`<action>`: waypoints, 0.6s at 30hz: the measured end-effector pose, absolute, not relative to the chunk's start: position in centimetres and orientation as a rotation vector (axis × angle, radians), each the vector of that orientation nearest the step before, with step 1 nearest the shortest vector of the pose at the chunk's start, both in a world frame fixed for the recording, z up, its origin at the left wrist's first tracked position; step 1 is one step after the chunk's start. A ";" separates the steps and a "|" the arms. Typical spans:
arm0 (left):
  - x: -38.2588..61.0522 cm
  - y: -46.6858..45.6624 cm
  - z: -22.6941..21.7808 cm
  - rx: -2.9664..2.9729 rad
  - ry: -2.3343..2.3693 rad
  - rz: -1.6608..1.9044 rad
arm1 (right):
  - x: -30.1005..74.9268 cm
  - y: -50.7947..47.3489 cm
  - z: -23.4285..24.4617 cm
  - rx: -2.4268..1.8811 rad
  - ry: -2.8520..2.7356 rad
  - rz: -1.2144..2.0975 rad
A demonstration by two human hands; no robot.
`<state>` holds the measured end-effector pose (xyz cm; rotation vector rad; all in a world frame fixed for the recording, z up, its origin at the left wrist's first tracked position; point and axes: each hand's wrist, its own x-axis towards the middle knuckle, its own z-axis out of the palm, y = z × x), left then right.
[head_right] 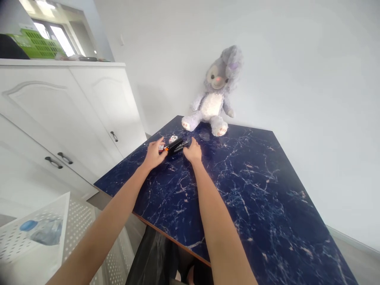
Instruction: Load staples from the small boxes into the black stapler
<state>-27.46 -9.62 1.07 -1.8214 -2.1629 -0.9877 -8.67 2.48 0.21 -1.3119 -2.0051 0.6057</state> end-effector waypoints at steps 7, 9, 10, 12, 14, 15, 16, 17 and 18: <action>-26.5 -8.4 0.9 -1.918 -2.241 -0.873 | -9.8 3.1 -0.2 -1.036 -2.197 0.734; -26.5 -8.2 0.8 -1.905 -2.261 -0.902 | -9.7 3.0 -0.4 -1.007 -2.205 0.771; -26.4 -8.1 0.8 -1.893 -2.270 -0.915 | -9.8 3.0 -0.4 -1.000 -2.204 0.789; -26.2 -8.1 0.7 -1.867 -2.273 -0.930 | -10.0 3.3 -0.5 -0.998 -2.196 0.816; -26.1 -8.2 0.8 -1.824 -2.260 -0.988 | -10.8 4.1 -0.5 -1.016 -2.161 0.814; -26.0 -8.3 0.9 -1.779 -2.255 -1.049 | -11.3 4.6 -0.4 -1.031 -2.133 0.802; -26.1 -8.5 1.1 -1.709 -2.256 -1.126 | -12.1 5.2 -0.2 -1.044 -2.105 0.784; -26.2 -8.6 1.2 -1.613 -2.268 -1.202 | -12.9 5.8 0.0 -1.049 -2.084 0.758; -26.4 -8.7 1.3 -1.491 -2.297 -1.265 | -13.7 6.3 0.2 -1.050 -2.078 0.726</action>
